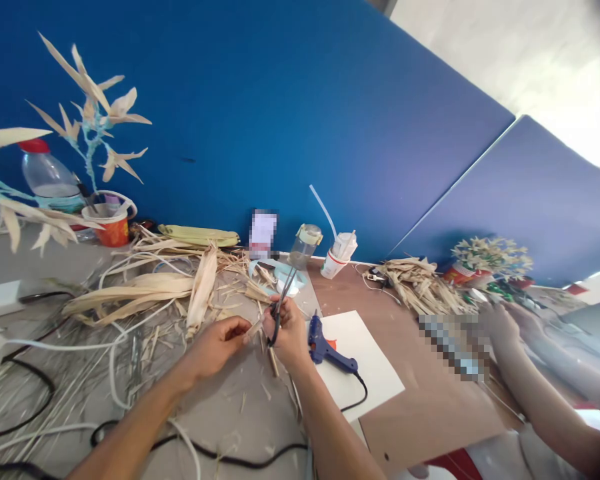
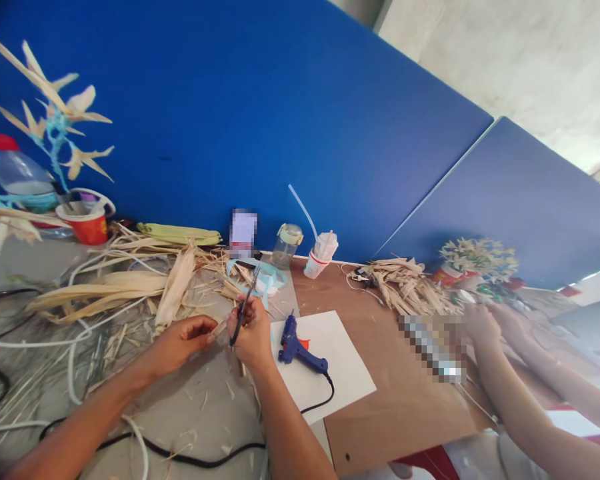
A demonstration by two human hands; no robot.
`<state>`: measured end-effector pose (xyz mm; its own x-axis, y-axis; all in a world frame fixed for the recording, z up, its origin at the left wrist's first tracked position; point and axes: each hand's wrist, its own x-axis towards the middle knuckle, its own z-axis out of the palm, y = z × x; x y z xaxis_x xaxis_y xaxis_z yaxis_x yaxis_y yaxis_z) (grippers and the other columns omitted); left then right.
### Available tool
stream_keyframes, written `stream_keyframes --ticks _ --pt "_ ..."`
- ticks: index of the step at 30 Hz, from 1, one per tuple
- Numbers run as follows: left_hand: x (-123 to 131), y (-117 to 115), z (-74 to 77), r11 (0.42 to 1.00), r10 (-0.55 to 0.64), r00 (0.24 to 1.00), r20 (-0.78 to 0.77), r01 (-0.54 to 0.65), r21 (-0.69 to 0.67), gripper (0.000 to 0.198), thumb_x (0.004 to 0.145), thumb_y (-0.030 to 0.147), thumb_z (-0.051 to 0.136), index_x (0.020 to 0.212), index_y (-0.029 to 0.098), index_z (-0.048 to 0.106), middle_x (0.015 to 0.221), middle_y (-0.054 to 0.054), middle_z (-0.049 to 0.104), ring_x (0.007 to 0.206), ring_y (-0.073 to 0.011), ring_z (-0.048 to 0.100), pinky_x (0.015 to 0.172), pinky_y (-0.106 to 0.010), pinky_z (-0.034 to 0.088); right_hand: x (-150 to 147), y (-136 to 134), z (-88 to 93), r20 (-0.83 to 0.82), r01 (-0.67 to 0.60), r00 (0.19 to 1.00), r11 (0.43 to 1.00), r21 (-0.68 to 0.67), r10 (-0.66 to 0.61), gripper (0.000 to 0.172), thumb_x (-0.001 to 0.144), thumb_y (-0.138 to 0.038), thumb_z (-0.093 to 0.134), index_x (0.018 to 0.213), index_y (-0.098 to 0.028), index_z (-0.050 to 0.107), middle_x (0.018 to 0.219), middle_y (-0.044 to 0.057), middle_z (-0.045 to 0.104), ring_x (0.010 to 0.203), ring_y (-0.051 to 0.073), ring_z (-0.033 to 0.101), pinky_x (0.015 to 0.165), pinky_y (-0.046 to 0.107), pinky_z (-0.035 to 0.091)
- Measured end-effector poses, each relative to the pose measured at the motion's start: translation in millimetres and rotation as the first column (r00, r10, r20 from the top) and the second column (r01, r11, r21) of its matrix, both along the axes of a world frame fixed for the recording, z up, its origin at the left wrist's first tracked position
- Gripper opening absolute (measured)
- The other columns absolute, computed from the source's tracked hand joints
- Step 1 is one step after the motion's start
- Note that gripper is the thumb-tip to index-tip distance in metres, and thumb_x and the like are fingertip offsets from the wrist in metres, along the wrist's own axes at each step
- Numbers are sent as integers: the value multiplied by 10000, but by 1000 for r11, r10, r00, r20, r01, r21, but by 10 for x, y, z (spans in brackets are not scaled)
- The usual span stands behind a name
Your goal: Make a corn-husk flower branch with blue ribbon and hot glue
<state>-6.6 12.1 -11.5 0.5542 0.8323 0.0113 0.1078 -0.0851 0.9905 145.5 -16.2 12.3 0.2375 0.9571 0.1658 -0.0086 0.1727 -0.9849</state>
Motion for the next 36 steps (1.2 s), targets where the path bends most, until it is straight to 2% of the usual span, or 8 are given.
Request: stream_keyframes --ticks 6,12,18,21,27,31,36 --pt "2 27 -79 998 43 999 4 -42 -57 249 730 423 602 723 178 554 616 30 522 566 -129 483 564 -249 370 -4 3 -19 -1 -11 1000 1000 -10 11 320 654 -255 655 930 -199 503 685 -28 548 569 112 505 549 236 411" --pt "-32 6 72 998 4 1000 20 -2 -66 303 720 469 609 677 171 581 602 21 492 588 -131 434 580 -255 354 43 1 24 -50 -36 998 999 -18 35 383 611 -282 715 924 -210 507 637 -46 540 563 113 506 558 238 418" --pt "-60 -36 147 973 -46 998 53 57 -222 351 717 507 612 649 167 558 593 25 478 567 -119 419 563 -244 353 58 1 23 -66 -74 995 997 -25 73 384 612 -296 723 927 -213 519 655 -40 555 569 112 509 558 236 416" --pt "-42 -17 120 989 -17 999 27 20 -146 358 725 512 596 638 166 559 575 25 473 563 -122 420 570 -250 359 64 3 23 -99 -73 993 997 -31 70 396 602 -285 736 932 -210 530 678 -35 559 599 115 519 578 236 427" --pt "-1 27 44 981 190 982 -19 -189 49 348 764 492 536 674 165 615 572 13 506 568 -141 442 563 -260 371 -52 1 -45 -139 -95 986 994 -49 88 457 599 -304 741 986 -210 516 690 -33 572 603 127 539 560 238 431" --pt "17 20 44 980 198 980 2 -198 7 347 730 501 565 676 166 637 578 -3 553 567 -149 469 559 -265 396 -125 -1 -103 -123 -94 988 995 -43 88 439 616 -268 707 994 -203 492 651 -52 550 563 117 525 548 234 416" --pt "23 9 79 990 112 994 14 -111 -83 327 677 482 629 712 160 673 659 -32 633 614 -161 527 593 -274 435 -64 5 -94 -111 -60 992 997 -49 54 367 627 -231 654 948 -212 477 629 -64 526 546 111 511 543 229 407"
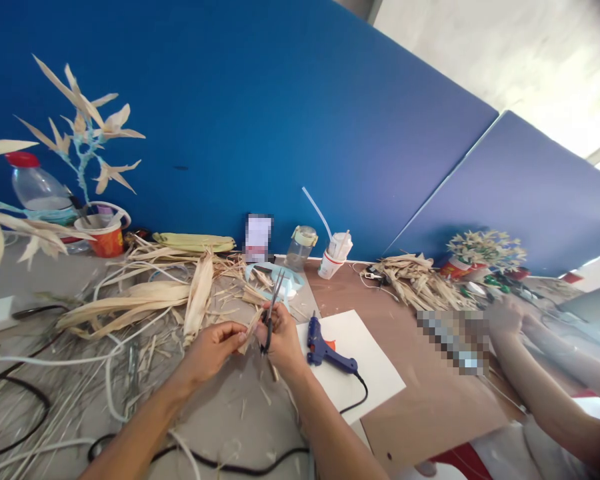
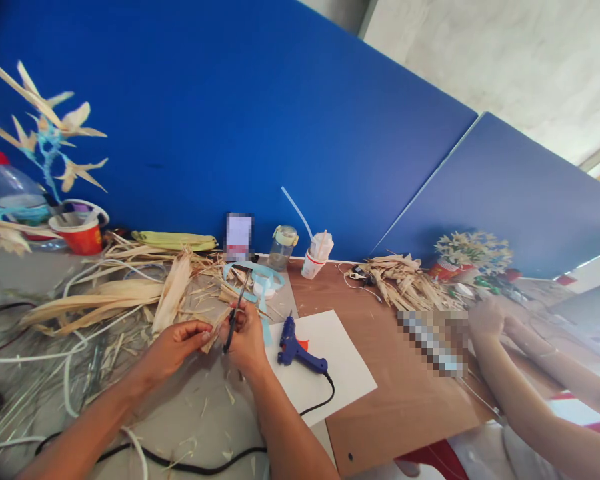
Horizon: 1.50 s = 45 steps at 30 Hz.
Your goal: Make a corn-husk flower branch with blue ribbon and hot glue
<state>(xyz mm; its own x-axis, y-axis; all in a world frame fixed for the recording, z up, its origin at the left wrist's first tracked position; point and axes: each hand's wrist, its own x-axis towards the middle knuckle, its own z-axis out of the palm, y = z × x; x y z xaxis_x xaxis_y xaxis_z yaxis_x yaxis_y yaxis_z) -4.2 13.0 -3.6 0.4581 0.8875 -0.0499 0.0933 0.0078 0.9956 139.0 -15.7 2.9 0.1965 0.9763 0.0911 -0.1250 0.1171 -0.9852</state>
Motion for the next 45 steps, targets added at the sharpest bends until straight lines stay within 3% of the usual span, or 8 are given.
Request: stream_keyframes --ticks 6,15,18,23,28,34,45 --pt "3 -2 -68 999 -11 1000 -5 11 40 290 732 442 602 743 157 657 618 -5 581 594 -145 504 591 -265 418 12 1 23 -74 17 997 1000 24 -15 419 611 -212 667 984 -205 477 741 -29 566 652 125 556 595 237 427" --pt "23 -30 -128 994 0 999 -45 4 107 235 798 394 524 742 182 607 606 28 511 580 -141 464 582 -253 386 -9 -5 40 21 29 999 1000 4 -29 340 616 -187 615 913 -203 452 612 -77 490 516 94 471 516 211 367" --pt "26 -34 -116 986 78 995 -63 -67 151 225 800 381 507 714 187 584 598 30 503 573 -143 456 564 -251 374 -14 9 6 70 15 997 1000 10 -16 343 615 -191 604 923 -199 453 636 -70 487 534 95 475 524 210 370" --pt "-5 -13 -51 939 296 955 -8 -289 187 252 771 422 525 711 183 580 585 32 502 551 -142 456 535 -248 378 -53 -31 -15 232 -55 970 996 -68 70 364 655 -212 619 994 -170 494 651 -50 497 573 111 487 533 218 384" --pt "-46 3 -15 887 415 910 -3 -404 224 260 762 439 534 703 190 576 604 23 530 588 -153 488 570 -255 395 -123 -114 15 545 -79 828 990 -119 132 360 711 -253 629 1053 -152 582 623 -35 515 549 115 461 521 227 346" --pt "-13 2 -64 883 432 902 17 -426 196 280 757 459 542 692 187 568 561 37 496 531 -140 454 511 -244 359 -175 -131 -30 662 -79 737 990 -117 137 331 749 -303 614 1053 -172 613 629 -19 556 558 121 479 518 220 335" --pt "13 -20 -59 910 394 919 25 -394 127 285 734 465 564 713 182 581 578 30 532 546 -141 481 528 -243 387 -177 -138 -29 657 -92 739 988 -121 150 244 764 -321 591 963 -189 643 620 -23 545 534 109 448 503 209 321"
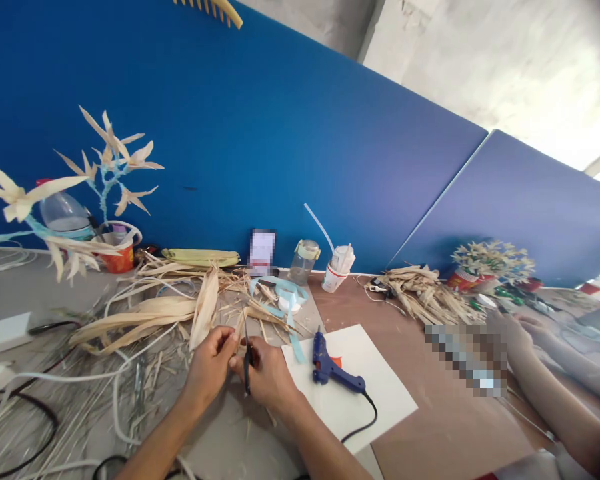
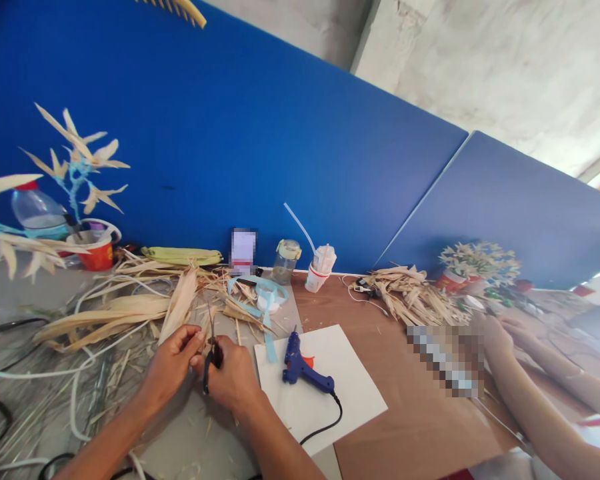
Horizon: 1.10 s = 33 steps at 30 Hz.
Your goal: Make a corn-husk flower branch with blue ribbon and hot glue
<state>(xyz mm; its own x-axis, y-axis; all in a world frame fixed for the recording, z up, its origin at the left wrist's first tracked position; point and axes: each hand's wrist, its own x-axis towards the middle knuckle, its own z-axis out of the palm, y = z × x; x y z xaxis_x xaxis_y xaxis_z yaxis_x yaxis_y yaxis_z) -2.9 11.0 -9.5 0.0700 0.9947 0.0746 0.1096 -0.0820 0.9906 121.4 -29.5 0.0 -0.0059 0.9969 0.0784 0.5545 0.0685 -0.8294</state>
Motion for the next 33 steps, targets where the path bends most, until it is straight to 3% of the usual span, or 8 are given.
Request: stream_keyframes --ticks 17,25,33 --pt "5 -1 6 998 -56 995 80 59 -37 292 717 469 598 712 177 595 616 13 586 564 -145 527 530 -236 407 11 23 -63 -68 15 998 1000 21 -14 252 758 -293 607 982 -186 657 651 -22 575 544 98 439 507 198 336" --pt "-17 9 3 999 -20 1000 -12 20 41 304 729 482 580 705 180 603 600 12 573 573 -153 527 541 -242 416 16 32 -83 -131 26 991 1000 -11 -27 276 752 -316 626 986 -172 646 600 -36 523 530 98 433 487 200 322" --pt "-42 -10 -31 994 23 990 -139 -8 105 276 759 471 555 774 205 629 694 -10 655 658 -183 591 622 -266 459 10 -8 42 -183 -57 982 997 -42 49 307 756 -353 624 1007 -178 609 660 -34 524 560 100 427 527 205 347"
